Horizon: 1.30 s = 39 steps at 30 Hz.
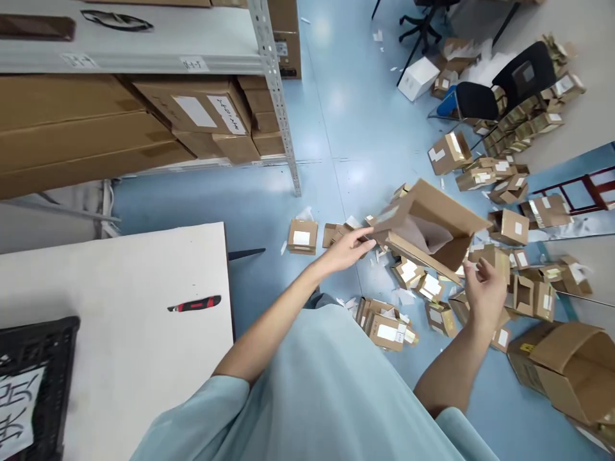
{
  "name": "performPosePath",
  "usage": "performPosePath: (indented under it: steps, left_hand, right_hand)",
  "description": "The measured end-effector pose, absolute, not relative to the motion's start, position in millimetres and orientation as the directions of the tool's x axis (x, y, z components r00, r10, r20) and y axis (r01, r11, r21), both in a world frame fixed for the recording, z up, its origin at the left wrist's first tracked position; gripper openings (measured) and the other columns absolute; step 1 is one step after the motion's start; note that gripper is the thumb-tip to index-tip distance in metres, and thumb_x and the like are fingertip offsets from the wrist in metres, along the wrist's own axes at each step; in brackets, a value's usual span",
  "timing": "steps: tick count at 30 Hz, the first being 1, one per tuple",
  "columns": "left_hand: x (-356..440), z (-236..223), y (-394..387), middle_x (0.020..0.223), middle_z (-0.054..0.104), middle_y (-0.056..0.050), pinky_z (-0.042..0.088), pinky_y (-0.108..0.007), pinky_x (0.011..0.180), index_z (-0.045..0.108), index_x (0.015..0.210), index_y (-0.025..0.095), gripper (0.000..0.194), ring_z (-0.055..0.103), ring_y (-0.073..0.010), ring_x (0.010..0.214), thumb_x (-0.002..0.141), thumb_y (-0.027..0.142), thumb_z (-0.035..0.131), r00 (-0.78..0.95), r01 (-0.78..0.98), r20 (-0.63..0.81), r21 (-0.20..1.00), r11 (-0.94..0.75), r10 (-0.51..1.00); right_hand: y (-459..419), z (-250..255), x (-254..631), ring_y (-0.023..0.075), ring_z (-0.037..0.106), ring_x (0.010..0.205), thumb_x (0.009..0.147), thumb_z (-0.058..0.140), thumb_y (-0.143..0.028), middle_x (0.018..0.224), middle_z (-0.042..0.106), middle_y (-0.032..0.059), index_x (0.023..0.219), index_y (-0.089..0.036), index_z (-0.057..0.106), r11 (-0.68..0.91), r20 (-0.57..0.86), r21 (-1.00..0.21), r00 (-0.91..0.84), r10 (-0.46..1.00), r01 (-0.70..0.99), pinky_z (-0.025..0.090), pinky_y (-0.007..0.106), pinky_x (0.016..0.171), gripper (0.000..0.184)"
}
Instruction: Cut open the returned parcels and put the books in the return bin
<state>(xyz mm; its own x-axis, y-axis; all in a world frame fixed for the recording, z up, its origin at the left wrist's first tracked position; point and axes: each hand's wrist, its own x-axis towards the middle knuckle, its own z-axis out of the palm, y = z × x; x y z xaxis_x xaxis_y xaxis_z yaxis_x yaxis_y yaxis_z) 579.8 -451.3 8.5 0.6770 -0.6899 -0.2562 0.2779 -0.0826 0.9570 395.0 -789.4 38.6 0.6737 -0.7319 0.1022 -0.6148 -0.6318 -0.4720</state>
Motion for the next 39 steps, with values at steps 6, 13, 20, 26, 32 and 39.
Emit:
performPosePath:
  steps: [6,13,20,26,32,39]
  left_hand:
    - [545,-24,-393,0.156,0.074,-0.015,0.047,-0.054,0.133,0.077,0.141,0.021,0.06,0.067,-0.0367,0.15,0.098,0.062,0.078,0.734,0.396,-0.38,0.913,-0.099,-0.563]
    - [481,-45,-280,0.151,0.076,-0.019,0.046,-0.056,0.133,0.078,0.135,0.02,0.067,0.069,-0.0386,0.147,0.088,0.068,0.082,0.806,0.591,-0.589,0.806,0.026,-0.062]
    - [390,-23,-206,0.152,0.076,-0.017,0.051,-0.057,0.128,0.079,0.136,0.023,0.069,0.072,-0.0396,0.143,0.087,0.071,0.084,0.695,0.539,-0.618,0.786,0.303,0.368]
    - [291,-10,-175,0.152,0.077,-0.015,0.05,-0.056,0.129,0.078,0.137,0.025,0.072,0.069,-0.0396,0.147,0.087,0.076,0.085,0.546,0.307,-0.557,0.828,0.469,0.626]
    - [164,-8,-171,0.153,0.076,-0.015,0.05,-0.054,0.13,0.078,0.138,0.025,0.066,0.071,-0.0375,0.145,0.092,0.073,0.081,0.391,0.107,-0.51,0.852,0.513,0.766]
    - [8,-12,-178,0.15,0.077,-0.015,0.048,-0.056,0.131,0.08,0.133,0.024,0.062,0.072,-0.0386,0.142,0.092,0.07,0.082,0.116,-0.095,-0.452,0.881,0.463,0.884]
  right_hand:
    - [-741,-9,449,0.045,0.08,0.128,0.09,0.064,-0.07,0.131,0.084,0.0267,0.135,-0.011,0.083,-0.597,-0.195,-0.548,0.783,-0.591,-0.587,0.062,0.058,0.111,0.077]
    - [-604,-44,560,0.0401,0.079,0.132,0.1,0.065,-0.058,0.142,0.082,0.0204,0.143,-0.017,0.08,-0.737,-0.354,-0.63,0.935,-0.007,-0.244,0.061,0.054,0.116,0.061]
    - [-457,-35,616,0.0361,0.074,0.143,0.106,0.065,-0.048,0.149,0.079,0.0153,0.15,-0.022,0.076,-0.747,-0.377,-0.649,0.794,0.476,0.14,0.056,0.051,0.124,0.053]
    - [-346,-15,586,0.0367,0.074,0.142,0.105,0.067,-0.048,0.149,0.079,0.0162,0.151,-0.021,0.074,-0.667,-0.402,-0.658,0.586,0.704,0.35,0.057,0.054,0.122,0.053]
    - [-257,3,484,0.0357,0.076,0.14,0.103,0.068,-0.05,0.147,0.08,0.0169,0.151,-0.021,0.075,-0.528,-0.366,-0.669,0.387,0.846,0.522,0.057,0.054,0.122,0.056]
    - [-161,13,324,0.0353,0.077,0.137,0.103,0.068,-0.061,0.144,0.081,0.0169,0.15,-0.022,0.075,-0.229,-0.294,-0.745,0.001,0.956,0.627,0.059,0.056,0.122,0.061]
